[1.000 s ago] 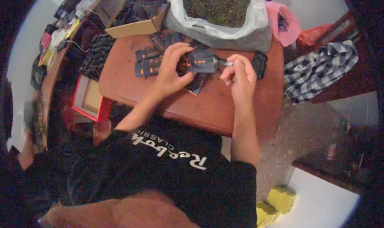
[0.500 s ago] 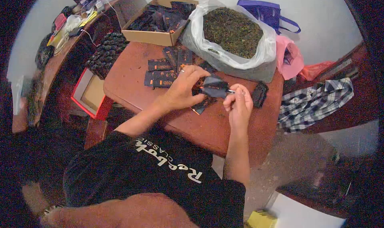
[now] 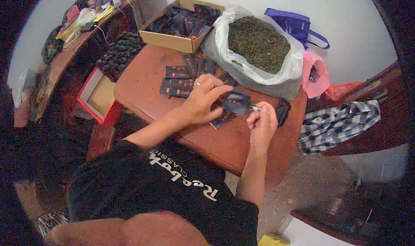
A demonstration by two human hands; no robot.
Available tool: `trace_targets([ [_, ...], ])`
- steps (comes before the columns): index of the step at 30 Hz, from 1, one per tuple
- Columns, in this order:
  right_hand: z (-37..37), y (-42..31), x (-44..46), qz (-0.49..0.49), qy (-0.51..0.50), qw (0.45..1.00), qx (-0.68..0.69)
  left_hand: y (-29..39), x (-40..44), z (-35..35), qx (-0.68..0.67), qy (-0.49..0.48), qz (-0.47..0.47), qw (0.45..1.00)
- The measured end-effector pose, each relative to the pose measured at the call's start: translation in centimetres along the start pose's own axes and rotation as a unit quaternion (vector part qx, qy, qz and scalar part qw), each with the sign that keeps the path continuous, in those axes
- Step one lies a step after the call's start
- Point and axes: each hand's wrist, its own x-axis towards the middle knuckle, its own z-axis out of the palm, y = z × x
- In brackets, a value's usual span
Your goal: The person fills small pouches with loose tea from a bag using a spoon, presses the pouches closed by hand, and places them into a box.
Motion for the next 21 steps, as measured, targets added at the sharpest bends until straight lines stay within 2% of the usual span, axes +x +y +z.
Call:
trace_targets([
  [4, -0.12, 0.13, -0.01, 0.033, -0.056, 0.997, 0.038, 0.05, -0.01, 0.55, -0.043, -0.027, -0.042, 0.998],
  [12, 0.16, 0.27, 0.12, 0.044, -0.062, 0.996, 0.052, 0.1, 0.32, 0.34, 0.035, -0.034, -0.022, 0.999],
  [15, 0.39, 0.0, -0.04, 0.054, -0.035, 0.998, 0.019, 0.05, 0.3, -0.13, 0.062, -0.043, -0.019, 0.997],
  [21, 0.05, -0.5, -0.06, 0.016, -0.019, 1.0, -0.005, -0.44, 0.35, -0.25, 0.069, -0.025, -0.025, 0.997],
])
